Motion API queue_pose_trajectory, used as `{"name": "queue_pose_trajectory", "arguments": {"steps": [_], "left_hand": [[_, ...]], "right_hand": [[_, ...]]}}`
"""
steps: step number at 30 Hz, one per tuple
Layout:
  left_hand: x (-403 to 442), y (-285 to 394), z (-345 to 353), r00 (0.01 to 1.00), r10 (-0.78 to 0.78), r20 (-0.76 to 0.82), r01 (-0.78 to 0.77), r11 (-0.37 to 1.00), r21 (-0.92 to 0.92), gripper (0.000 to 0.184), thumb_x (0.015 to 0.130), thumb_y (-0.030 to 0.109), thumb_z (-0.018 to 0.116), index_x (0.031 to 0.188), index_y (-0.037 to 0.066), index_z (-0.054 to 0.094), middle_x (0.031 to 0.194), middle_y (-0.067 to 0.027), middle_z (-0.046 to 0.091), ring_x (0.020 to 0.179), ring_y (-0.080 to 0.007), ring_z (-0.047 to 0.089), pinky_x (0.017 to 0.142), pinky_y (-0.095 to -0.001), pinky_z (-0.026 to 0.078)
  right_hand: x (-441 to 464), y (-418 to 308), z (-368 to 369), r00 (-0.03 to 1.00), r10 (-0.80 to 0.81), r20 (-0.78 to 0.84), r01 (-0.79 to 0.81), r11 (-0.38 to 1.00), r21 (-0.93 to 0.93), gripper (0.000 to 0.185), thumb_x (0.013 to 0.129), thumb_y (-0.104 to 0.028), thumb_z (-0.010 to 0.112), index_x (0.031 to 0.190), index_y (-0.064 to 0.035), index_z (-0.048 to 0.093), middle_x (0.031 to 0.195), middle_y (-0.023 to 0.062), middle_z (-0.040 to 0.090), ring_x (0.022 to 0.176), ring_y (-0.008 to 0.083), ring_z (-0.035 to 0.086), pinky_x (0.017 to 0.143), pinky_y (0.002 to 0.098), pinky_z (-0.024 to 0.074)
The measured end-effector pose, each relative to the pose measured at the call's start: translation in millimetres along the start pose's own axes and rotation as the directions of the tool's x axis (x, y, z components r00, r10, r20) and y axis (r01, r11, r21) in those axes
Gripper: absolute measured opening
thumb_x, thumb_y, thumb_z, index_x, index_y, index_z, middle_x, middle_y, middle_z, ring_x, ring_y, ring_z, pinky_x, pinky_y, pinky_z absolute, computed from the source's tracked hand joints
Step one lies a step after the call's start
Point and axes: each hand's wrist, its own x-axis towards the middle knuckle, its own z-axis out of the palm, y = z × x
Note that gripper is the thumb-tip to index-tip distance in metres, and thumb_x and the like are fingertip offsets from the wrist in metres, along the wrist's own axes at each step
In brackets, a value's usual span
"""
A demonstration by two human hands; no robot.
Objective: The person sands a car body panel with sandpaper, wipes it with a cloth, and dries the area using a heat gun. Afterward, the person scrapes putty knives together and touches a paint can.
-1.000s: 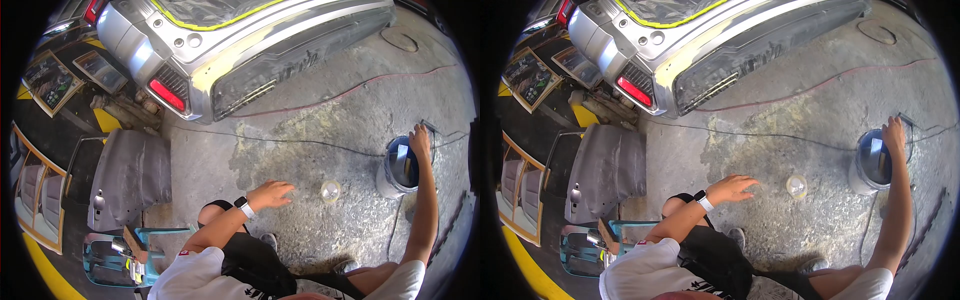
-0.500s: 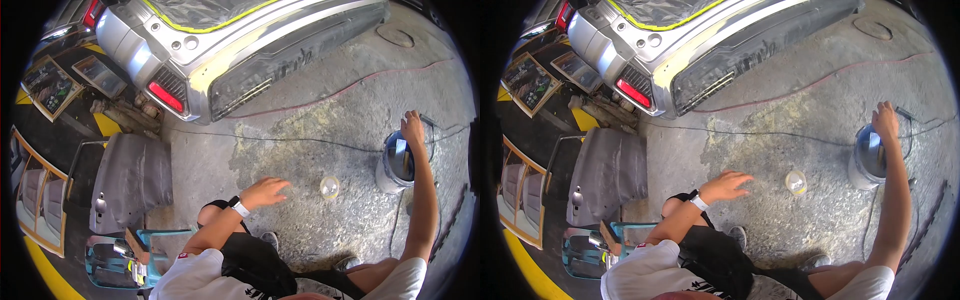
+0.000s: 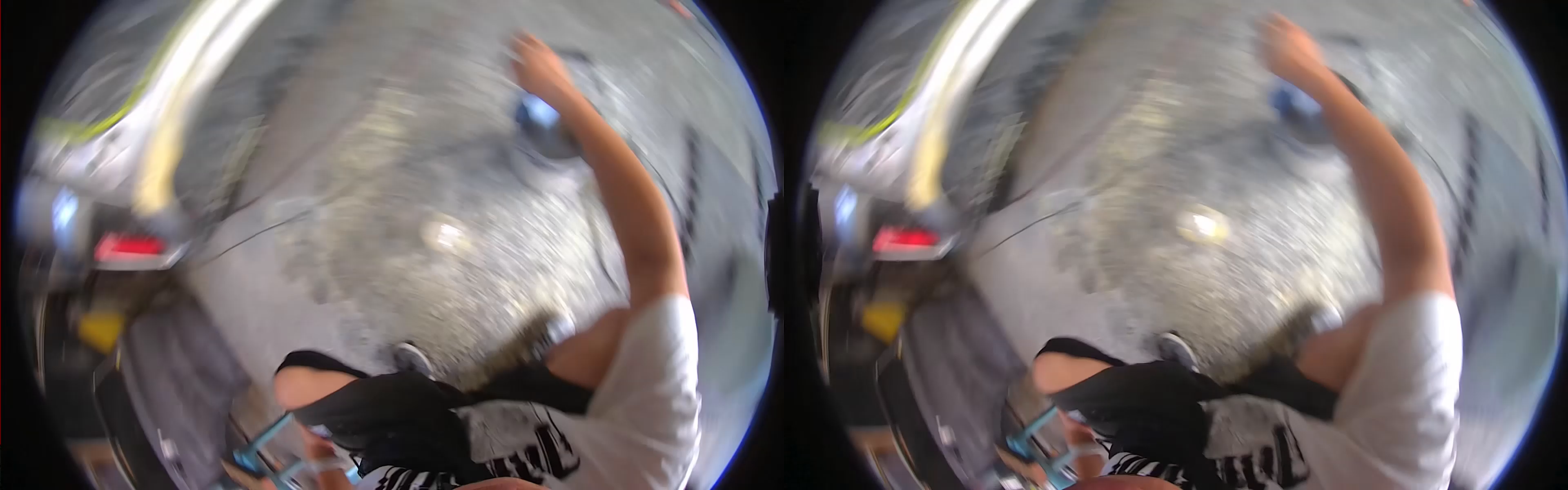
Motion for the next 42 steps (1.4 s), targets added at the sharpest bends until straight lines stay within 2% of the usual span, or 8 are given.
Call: {"name": "queue_pose_trajectory", "arguments": {"steps": [4,10,13,14,25,32,37,42], "left_hand": [[-47,-5,25,0.590,-0.458,-0.665,0.604,0.797,-0.012,0.056,0.104,0.043,0.051,0.146,0.006,0.050,0.150,-0.0117,0.050,0.140,-0.0287,0.046,0.115,-0.0424,0.035],[13,15,46,0.654,-0.204,-0.729,0.653,0.638,0.408,0.056,0.104,0.042,0.053,0.147,0.006,0.050,0.150,-0.0120,0.050,0.140,-0.0287,0.046,0.115,-0.0425,0.035],[55,40,60,0.729,-0.072,-0.681,0.583,0.586,0.563,0.056,0.103,0.042,0.054,0.147,0.006,0.050,0.150,-0.0122,0.050,0.139,-0.0287,0.046,0.115,-0.0425,0.034],[69,50,66,0.750,-0.035,-0.661,0.557,0.574,0.601,0.056,0.103,0.042,0.054,0.147,0.007,0.050,0.150,-0.0123,0.050,0.139,-0.0287,0.046,0.115,-0.0425,0.034],[207,165,262,0.957,0.115,-0.268,0.073,0.795,0.602,0.054,0.100,0.034,0.058,0.146,0.007,0.050,0.150,-0.0127,0.051,0.135,-0.0252,0.049,0.113,-0.0405,0.033],[276,43,495,0.767,-0.066,0.638,-0.314,0.829,0.463,0.070,0.088,0.008,0.073,0.152,0.012,0.042,0.152,-0.0130,0.045,0.121,-0.0254,0.059,0.096,-0.0365,0.053],[300,-50,619,0.696,-0.589,0.411,0.528,0.807,0.265,0.119,0.074,0.070,0.077,0.158,0.008,0.020,0.146,-0.0271,0.042,0.104,-0.0400,0.068,0.084,-0.0449,0.057],[311,-127,667,0.606,-0.649,0.460,0.689,0.717,0.103,0.096,0.074,0.055,0.075,0.147,0.005,0.038,0.134,-0.0273,0.050,0.093,-0.0405,0.070,0.080,-0.0466,0.061]], "right_hand": [[4,41,-64,0.980,-0.140,-0.140,0.144,0.989,0.015,0.030,0.088,-0.014,0.062,0.113,0.0027,0.062,0.109,0.0238,0.063,0.106,0.0419,0.061,0.092,0.0490,0.0511],[-121,193,-136,0.989,0.102,0.108,-0.054,0.923,-0.380,0.051,0.089,-0.005,0.060,0.139,-0.0020,0.053,0.141,0.0198,0.055,0.126,0.0387,0.056,0.105,0.0466,0.0500],[-238,218,-117,0.655,0.562,0.506,-0.314,0.811,-0.494,0.066,0.080,0.003,0.059,0.144,0.0013,0.047,0.139,0.0244,0.055,0.130,0.0375,0.053,0.111,0.0480,0.0455],[-302,260,-78,0.669,0.566,0.481,-0.297,0.798,-0.525,0.064,0.079,-0.019,0.073,0.136,-0.0015,0.050,0.128,0.0247,0.059,0.123,0.0433,0.056,0.104,0.0522,0.0473],[-357,216,-41,0.628,0.583,0.516,-0.493,0.811,-0.316,0.059,0.084,-0.026,0.075,0.129,-0.0017,0.046,0.118,0.0233,0.064,0.112,0.0431,0.063,0.091,0.0514,0.0506],[-361,183,-27,0.659,0.588,0.469,-0.582,0.794,-0.176,0.047,0.090,-0.027,0.069,0.123,-0.0001,0.047,0.111,0.0280,0.065,0.109,0.0447,0.063,0.088,0.0521,0.0506],[-377,144,-65,0.759,0.574,0.306,-0.607,0.795,0.013,0.039,0.098,-0.030,0.062,0.121,-0.0001,0.053,0.100,0.0309,0.066,0.097,0.0489,0.065,0.080,0.0517,0.0500],[-409,127,-78,0.745,0.648,0.158,-0.666,0.738,0.107,0.037,0.101,-0.033,0.059,0.116,0.0001,0.059,0.087,0.0259,0.066,0.079,0.0383,0.066,0.071,0.0423,0.0495]]}}
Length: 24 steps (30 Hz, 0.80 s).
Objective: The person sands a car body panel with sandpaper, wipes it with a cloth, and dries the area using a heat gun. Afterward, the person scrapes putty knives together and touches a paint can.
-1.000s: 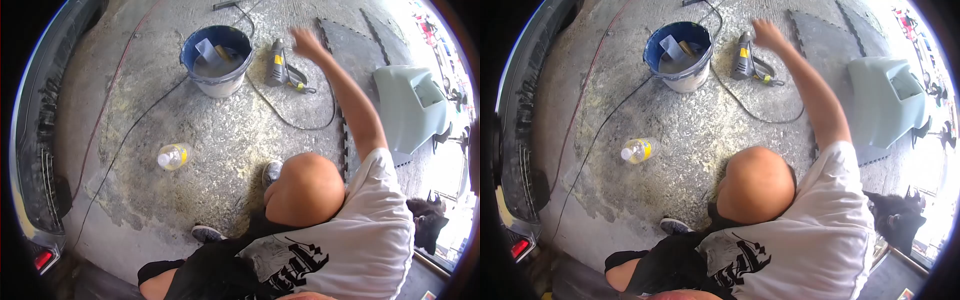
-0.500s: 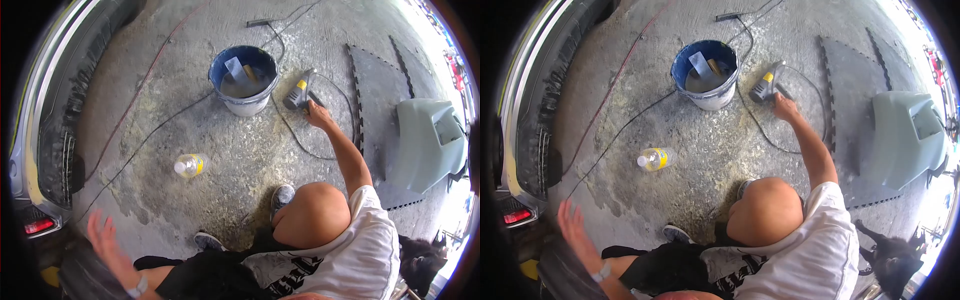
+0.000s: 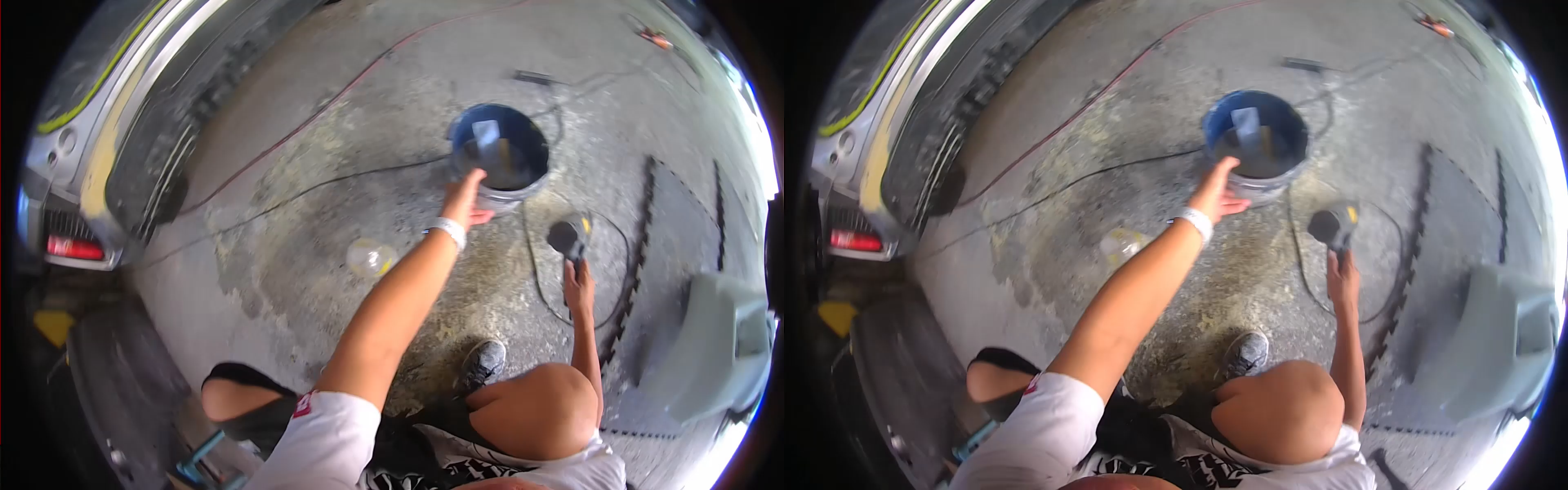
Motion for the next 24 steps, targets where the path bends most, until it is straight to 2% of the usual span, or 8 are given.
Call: {"name": "queue_pose_trajectory", "arguments": {"steps": [1,5,13,17,18,19,20,24], "left_hand": [[9,-4,1,0.999,0.025,0.021,-0.023,0.997,-0.072,0.083,0.076,0.044,0.074,0.142,0.003,0.043,0.130,-0.0270,0.053,0.092,-0.0401,0.070,0.080,-0.0471,0.062],[27,6,3,0.998,0.042,0.037,-0.030,0.959,-0.282,0.038,0.079,0.008,0.060,0.115,-0.003,0.055,0.111,-0.0256,0.061,0.086,-0.0431,0.070,0.072,-0.0555,0.064],[7,78,-37,0.995,0.086,-0.056,-0.090,0.994,-0.061,0.025,0.078,0.000,0.055,0.101,-0.009,0.056,0.100,-0.0261,0.059,0.081,-0.0487,0.068,0.067,-0.0622,0.064],[-14,117,-95,0.988,0.144,0.058,-0.151,0.978,0.143,0.028,0.076,0.001,0.057,0.103,-0.008,0.056,0.098,-0.0245,0.059,0.080,-0.0492,0.067,0.068,-0.0656,0.063],[17,115,-142,0.860,0.320,0.397,-0.436,0.865,0.248,0.028,0.077,0.003,0.058,0.103,-0.005,0.059,0.095,-0.0215,0.062,0.083,-0.0438,0.069,0.070,-0.0633,0.063],[47,111,-185,0.846,0.353,0.400,-0.483,0.826,0.291,0.024,0.079,0.007,0.063,0.101,-0.002,0.062,0.093,-0.0178,0.067,0.084,-0.0371,0.071,0.073,-0.0607,0.063],[-13,134,-182,0.932,0.210,0.295,-0.249,0.963,0.101,0.022,0.085,0.013,0.065,0.102,-0.001,0.064,0.096,-0.0149,0.069,0.085,-0.0331,0.072,0.074,-0.0581,0.063],[-79,166,-267,0.967,0.192,0.167,-0.229,0.943,0.241,0.025,0.088,0.014,0.062,0.111,0.005,0.061,0.098,-0.0098,0.065,0.086,-0.0292,0.070,0.075,-0.0600,0.062]], "right_hand": [[-8,7,7,1.000,-0.002,-0.023,0.002,1.000,0.012,0.035,0.101,-0.032,0.060,0.114,-0.0004,0.060,0.083,0.0229,0.065,0.074,0.0319,0.065,0.069,0.0407,0.0488],[-32,-13,-4,0.961,0.205,0.184,-0.212,0.977,0.021,0.032,0.100,-0.026,0.061,0.118,0.0004,0.056,0.092,0.0274,0.066,0.084,0.0428,0.066,0.074,0.0434,0.0508],[-62,16,4,0.970,0.085,0.227,-0.130,0.973,0.191,0.039,0.100,-0.026,0.064,0.126,0.0003,0.051,0.084,0.0134,0.063,0.071,0.0217,0.059,0.067,0.0382,0.0484],[-69,4,-2,0.982,0.082,0.168,-0.144,0.906,0.397,0.035,0.106,-0.031,0.055,0.123,-0.0001,0.054,0.082,0.0071,0.059,0.068,0.0161,0.055,0.062,0.0324,0.0456],[-69,0,-4,0.976,0.138,0.166,-0.193,0.904,0.382,0.035,0.107,-0.032,0.054,0.122,-0.0001,0.055,0.081,0.0063,0.059,0.068,0.0149,0.054,0.061,0.0315,0.0450],[-69,-5,-8,0.967,0.202,0.154,-0.246,0.898,0.364,0.036,0.107,-0.033,0.053,0.121,-0.0002,0.056,0.081,0.0055,0.059,0.067,0.0137,0.053,0.060,0.0306,0.0445],[-68,-10,-9,0.965,0.219,0.147,-0.258,0.893,0.369,0.037,0.107,-0.035,0.052,0.119,-0.0008,0.058,0.081,0.0042,0.059,0.067,0.0124,0.053,0.059,0.0301,0.0441],[-72,6,1,0.991,0.137,0.013,-0.135,0.950,0.283,0.033,0.106,-0.029,0.057,0.117,0.0020,0.058,0.088,0.0094,0.062,0.081,0.0155,0.055,0.075,0.0322,0.0472]]}}
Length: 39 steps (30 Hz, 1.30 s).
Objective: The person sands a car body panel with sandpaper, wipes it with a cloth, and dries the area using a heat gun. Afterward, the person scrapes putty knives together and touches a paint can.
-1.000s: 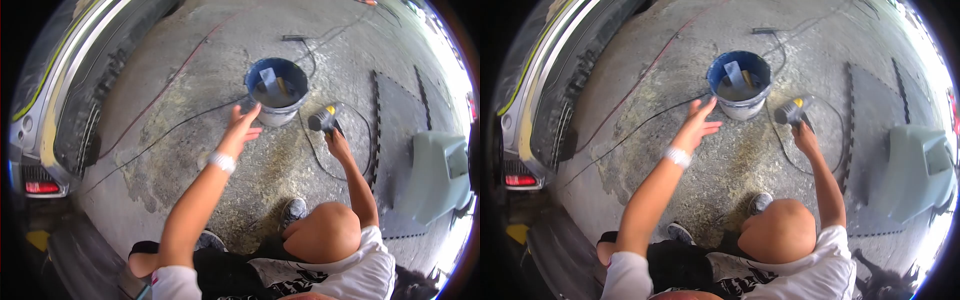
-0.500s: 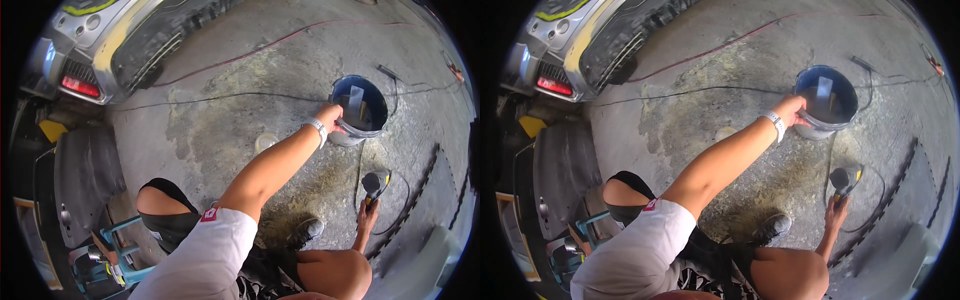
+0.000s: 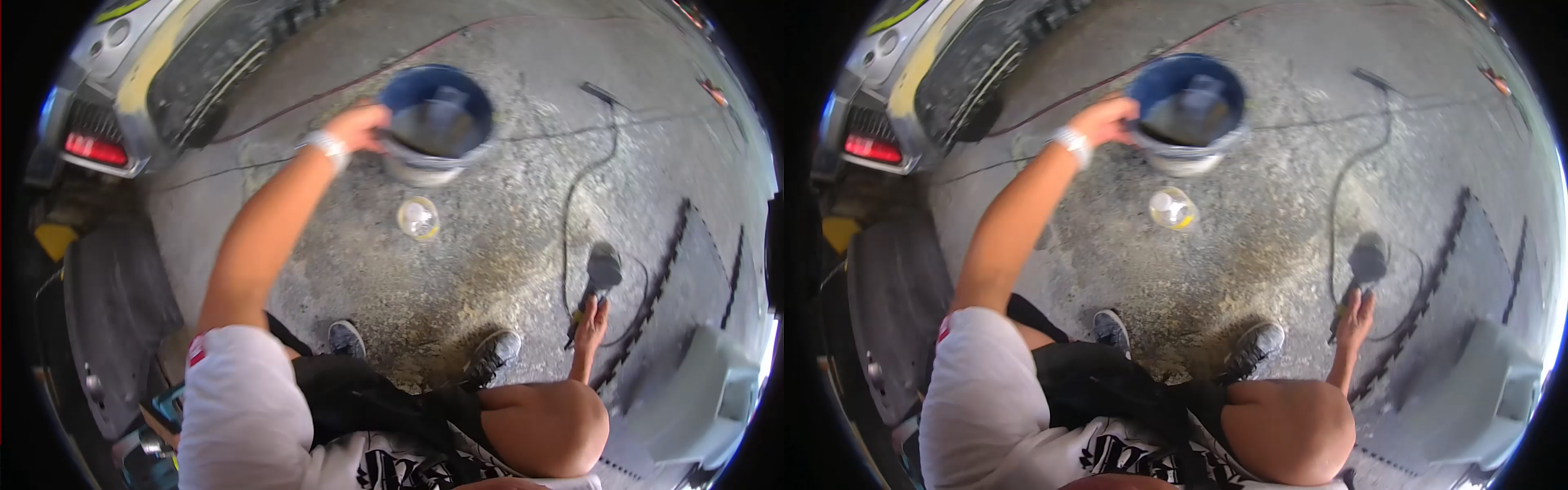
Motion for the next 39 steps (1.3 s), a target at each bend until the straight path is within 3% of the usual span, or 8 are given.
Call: {"name": "queue_pose_trajectory", "arguments": {"steps": [5,12,22,27,29,31,32,39], "left_hand": [[-128,-29,-102,0.882,0.023,-0.472,0.002,0.999,0.051,0.026,0.089,0.021,0.072,0.112,0.012,0.062,0.095,-0.0019,0.060,0.079,-0.0189,0.062,0.064,-0.0482,0.059],[-289,-114,-306,0.682,-0.159,-0.714,0.051,0.984,-0.171,0.010,0.086,0.007,0.060,0.087,0.014,0.053,0.088,0.0001,0.047,0.084,-0.0189,0.052,0.087,-0.0836,0.045],[-558,-342,-435,0.325,-0.351,-0.878,-0.248,0.864,-0.437,0.023,0.082,0.013,0.068,0.099,0.000,0.060,0.111,-0.0158,0.054,0.102,-0.0313,0.059,0.090,-0.0649,0.059],[-647,-459,-348,0.369,0.423,-0.828,0.314,0.782,0.539,0.054,0.081,0.030,0.081,0.113,-0.007,0.059,0.104,-0.0203,0.057,0.099,-0.0310,0.061,0.076,-0.0550,0.061],[-638,-467,-312,0.156,0.511,-0.846,0.301,0.791,0.533,0.057,0.084,0.029,0.078,0.123,-0.006,0.055,0.105,-0.0187,0.056,0.097,-0.0335,0.061,0.070,-0.0507,0.059],[-579,-307,-181,-0.099,-0.334,-0.937,-0.422,0.867,-0.264,0.055,0.091,0.024,0.069,0.132,-0.006,0.048,0.111,-0.0165,0.056,0.101,-0.0323,0.060,0.075,-0.0451,0.058],[-570,-280,-169,-0.129,-0.324,-0.937,-0.443,0.865,-0.237,0.055,0.091,0.024,0.069,0.132,-0.006,0.048,0.111,-0.0165,0.056,0.101,-0.0323,0.060,0.075,-0.0451,0.058],[-523,-176,-185,-0.284,0.615,-0.735,-0.016,0.764,0.645,0.038,0.097,0.009,0.061,0.133,-0.001,0.055,0.126,-0.0105,0.064,0.116,-0.0222,0.060,0.104,-0.0333,0.044]], "right_hand": [[-9,-95,0,0.992,-0.118,-0.050,0.124,0.983,0.133,0.037,0.106,-0.026,0.054,0.128,0.0036,0.058,0.091,0.0032,0.061,0.080,0.0126,0.054,0.073,0.0291,0.0471],[-3,-192,-25,0.953,-0.249,0.171,0.095,0.784,0.613,0.044,0.104,-0.031,0.056,0.138,-0.0032,0.048,0.102,0.0109,0.066,0.076,0.0165,0.065,0.066,0.0309,0.0543],[-3,-272,-1,0.958,-0.258,0.122,0.132,0.779,0.613,0.036,0.105,-0.028,0.057,0.132,-0.0050,0.053,0.100,0.0108,0.068,0.074,0.0164,0.067,0.066,0.0297,0.0557],[37,-270,0,0.920,-0.366,-0.143,0.389,0.803,0.451,0.041,0.105,-0.037,0.056,0.132,-0.0058,0.053,0.106,0.0137,0.069,0.077,0.0209,0.069,0.065,0.0328,0.0578],[33,-316,-11,0.952,-0.305,0.020,0.209,0.698,0.684,0.042,0.106,-0.039,0.052,0.130,-0.0042,0.053,0.104,0.0144,0.067,0.077,0.0210,0.068,0.062,0.0324,0.0569],[35,-354,-2,0.905,-0.423,0.044,0.250,0.613,0.750,0.041,0.107,-0.038,0.050,0.126,-0.0023,0.052,0.099,0.0135,0.065,0.075,0.0190,0.065,0.062,0.0303,0.0551],[33,-378,-1,0.836,-0.547,0.047,0.323,0.560,0.763,0.037,0.106,-0.034,0.053,0.126,-0.0017,0.053,0.097,0.0127,0.065,0.073,0.0176,0.065,0.062,0.0279,0.0537],[45,-499,-8,0.604,-0.782,-0.155,0.622,0.341,0.705,0.032,0.098,-0.019,0.066,0.122,-0.0011,0.055,0.099,0.0102,0.066,0.078,0.0148,0.064,0.067,0.0268,0.0528]]}}
